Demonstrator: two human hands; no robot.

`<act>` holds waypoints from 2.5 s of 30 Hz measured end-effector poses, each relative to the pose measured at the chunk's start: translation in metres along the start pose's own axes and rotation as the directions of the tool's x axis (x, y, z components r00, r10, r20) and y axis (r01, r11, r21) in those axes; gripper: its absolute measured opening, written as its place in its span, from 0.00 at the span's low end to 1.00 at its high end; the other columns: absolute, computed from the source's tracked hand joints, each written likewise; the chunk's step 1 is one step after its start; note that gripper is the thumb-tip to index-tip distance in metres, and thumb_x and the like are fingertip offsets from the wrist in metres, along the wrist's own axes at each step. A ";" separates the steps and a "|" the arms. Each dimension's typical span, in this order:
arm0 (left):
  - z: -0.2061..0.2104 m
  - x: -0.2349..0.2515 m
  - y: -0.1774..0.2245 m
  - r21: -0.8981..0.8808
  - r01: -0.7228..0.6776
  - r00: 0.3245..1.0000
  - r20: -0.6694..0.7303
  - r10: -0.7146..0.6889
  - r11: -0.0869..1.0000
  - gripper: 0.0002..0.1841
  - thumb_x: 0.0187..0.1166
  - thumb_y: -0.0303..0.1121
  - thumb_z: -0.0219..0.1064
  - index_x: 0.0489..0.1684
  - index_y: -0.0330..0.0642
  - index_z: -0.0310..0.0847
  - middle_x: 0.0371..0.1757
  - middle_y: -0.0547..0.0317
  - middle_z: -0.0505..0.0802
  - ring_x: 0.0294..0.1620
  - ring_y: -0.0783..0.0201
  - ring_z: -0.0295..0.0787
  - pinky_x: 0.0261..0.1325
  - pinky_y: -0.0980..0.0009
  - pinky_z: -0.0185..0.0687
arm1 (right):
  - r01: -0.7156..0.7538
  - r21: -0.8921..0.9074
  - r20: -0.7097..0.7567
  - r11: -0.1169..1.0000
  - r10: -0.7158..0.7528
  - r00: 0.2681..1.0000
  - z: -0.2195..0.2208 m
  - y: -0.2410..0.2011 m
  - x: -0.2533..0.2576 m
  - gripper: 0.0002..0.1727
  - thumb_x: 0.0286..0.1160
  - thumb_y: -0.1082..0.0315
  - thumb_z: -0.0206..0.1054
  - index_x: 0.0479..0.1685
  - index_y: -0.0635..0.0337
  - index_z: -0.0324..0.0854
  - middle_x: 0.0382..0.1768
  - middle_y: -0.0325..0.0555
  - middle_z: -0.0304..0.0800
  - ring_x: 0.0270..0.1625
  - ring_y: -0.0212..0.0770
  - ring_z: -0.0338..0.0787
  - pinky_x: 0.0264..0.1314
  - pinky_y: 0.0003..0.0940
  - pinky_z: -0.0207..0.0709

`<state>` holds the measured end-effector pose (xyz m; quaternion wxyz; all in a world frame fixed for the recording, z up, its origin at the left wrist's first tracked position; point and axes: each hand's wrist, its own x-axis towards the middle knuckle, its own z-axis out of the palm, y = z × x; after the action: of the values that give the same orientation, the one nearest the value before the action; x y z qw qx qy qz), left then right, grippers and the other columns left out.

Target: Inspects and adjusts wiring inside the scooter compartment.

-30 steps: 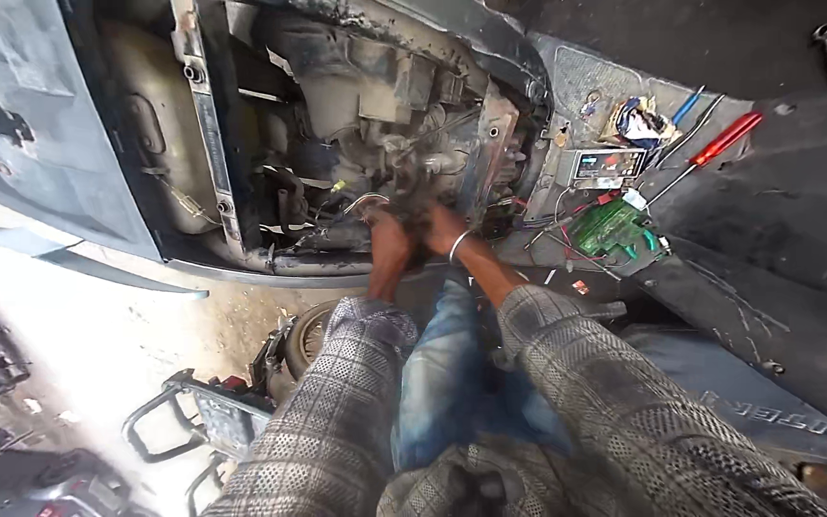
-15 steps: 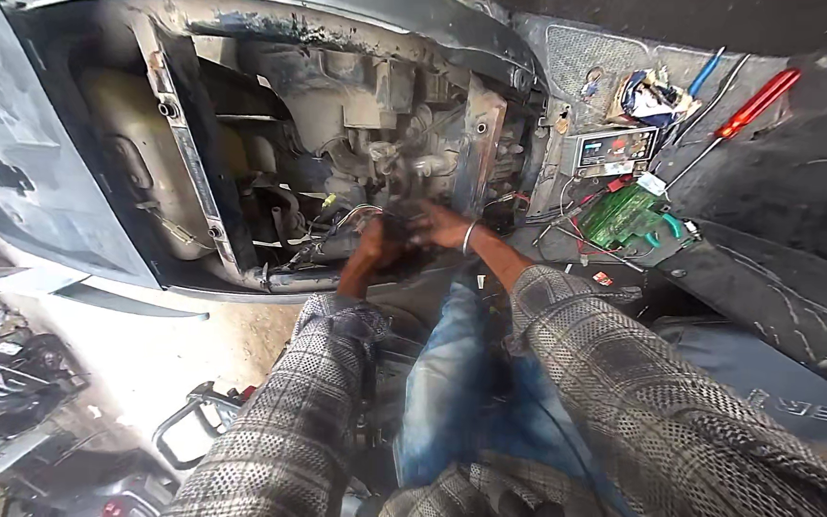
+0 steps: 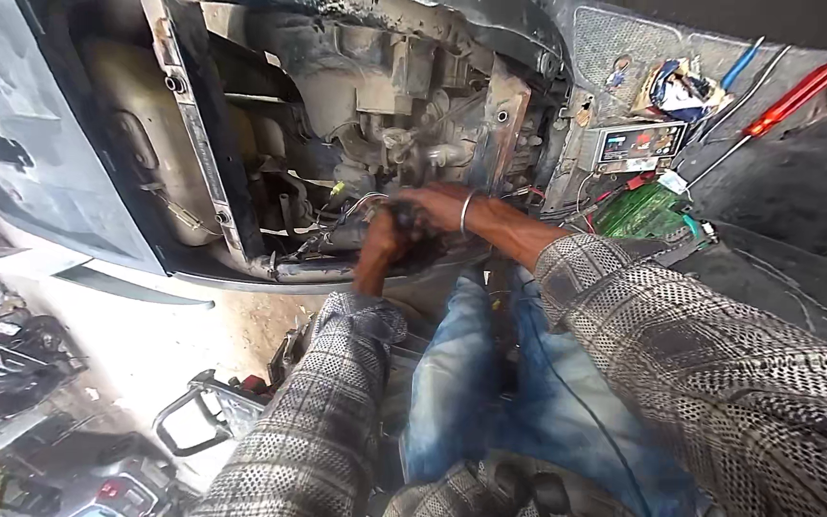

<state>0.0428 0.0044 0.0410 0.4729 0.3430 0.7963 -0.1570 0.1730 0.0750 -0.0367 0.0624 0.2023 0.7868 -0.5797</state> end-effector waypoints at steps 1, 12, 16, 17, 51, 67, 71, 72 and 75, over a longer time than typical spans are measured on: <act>-0.001 -0.001 0.002 -0.010 0.007 1.000 -0.012 -0.007 1.000 0.33 0.69 0.33 0.81 0.73 0.31 0.73 0.62 0.35 0.89 0.65 0.41 0.88 0.71 0.41 0.80 | -0.003 0.018 -0.023 1.000 0.003 1.000 0.002 0.002 0.001 0.36 0.75 0.74 0.71 0.85 0.39 0.70 0.54 0.51 0.95 0.57 0.60 0.93 0.65 0.64 0.80; -0.007 0.001 0.001 -0.028 0.021 0.999 0.048 -0.020 0.999 0.30 0.70 0.30 0.80 0.72 0.32 0.74 0.62 0.35 0.89 0.64 0.42 0.87 0.70 0.42 0.79 | -0.209 0.660 -0.150 0.721 0.399 0.905 0.050 0.006 -0.012 0.40 0.76 0.74 0.73 0.89 0.49 0.62 0.55 0.51 0.94 0.33 0.48 0.96 0.32 0.46 0.91; -0.006 0.010 -0.007 -0.051 -0.016 0.998 0.065 0.019 0.999 0.33 0.70 0.29 0.80 0.75 0.31 0.71 0.61 0.36 0.89 0.63 0.43 0.88 0.70 0.43 0.80 | -0.189 0.710 -0.118 0.678 0.380 0.917 0.051 0.007 -0.011 0.45 0.78 0.76 0.70 0.95 0.43 0.54 0.63 0.48 0.93 0.40 0.49 0.97 0.37 0.47 0.93; -0.005 0.011 -0.009 -0.055 -0.020 0.997 0.070 0.024 0.998 0.33 0.70 0.28 0.80 0.75 0.31 0.71 0.61 0.36 0.89 0.63 0.43 0.88 0.71 0.44 0.80 | -0.197 0.727 -0.095 0.657 0.381 0.920 0.050 0.005 -0.012 0.46 0.79 0.76 0.69 0.96 0.41 0.51 0.66 0.47 0.92 0.40 0.49 0.97 0.36 0.46 0.92; -0.006 -0.010 0.012 0.195 0.150 0.989 -0.045 -0.144 0.969 0.29 0.69 0.43 0.79 0.63 0.31 0.80 0.60 0.34 0.90 0.65 0.38 0.88 0.66 0.36 0.81 | -0.232 0.732 -0.259 0.641 0.576 0.775 0.067 -0.011 -0.013 0.31 0.72 0.59 0.80 0.75 0.57 0.78 0.48 0.46 0.98 0.52 0.46 0.97 0.63 0.53 0.86; -0.022 0.014 0.013 0.274 0.275 0.931 0.162 -0.326 0.922 0.26 0.68 0.40 0.80 0.60 0.33 0.84 0.59 0.37 0.90 0.62 0.42 0.87 0.65 0.37 0.78 | -0.233 0.667 -0.048 0.707 0.353 0.934 0.043 0.005 -0.009 0.26 0.85 0.63 0.67 0.80 0.57 0.74 0.54 0.56 0.94 0.51 0.48 0.95 0.63 0.49 0.85; -0.026 0.012 0.016 -0.113 0.449 0.868 0.292 -0.402 0.887 0.11 0.72 0.23 0.72 0.50 0.36 0.82 0.41 0.50 0.88 0.39 0.59 0.85 0.46 0.61 0.84 | -0.356 0.717 0.025 0.599 0.488 0.872 0.051 -0.008 -0.023 0.28 0.86 0.65 0.64 0.83 0.59 0.64 0.51 0.62 0.91 0.39 0.53 0.94 0.44 0.50 0.88; -0.027 0.006 0.025 -0.184 0.493 0.852 0.302 -0.429 0.850 0.10 0.72 0.20 0.70 0.49 0.36 0.81 0.41 0.50 0.88 0.39 0.59 0.85 0.46 0.62 0.84 | -0.392 0.681 0.048 0.619 0.496 0.867 0.054 -0.009 -0.022 0.33 0.85 0.67 0.64 0.87 0.58 0.58 0.54 0.62 0.90 0.46 0.56 0.94 0.50 0.53 0.88; -0.027 0.011 0.014 -0.337 0.505 0.854 0.330 -0.403 0.794 0.11 0.74 0.20 0.67 0.52 0.34 0.80 0.41 0.49 0.88 0.38 0.59 0.85 0.46 0.64 0.86 | -0.432 0.544 0.062 0.720 0.479 0.876 0.057 -0.012 -0.015 0.44 0.76 0.72 0.65 0.93 0.59 0.46 0.66 0.59 0.89 0.68 0.60 0.89 0.72 0.62 0.78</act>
<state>0.0315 0.0345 0.0458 0.5752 0.0111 0.8067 -0.1355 0.1745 0.0145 -0.0394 0.1105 0.4223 0.5181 -0.7355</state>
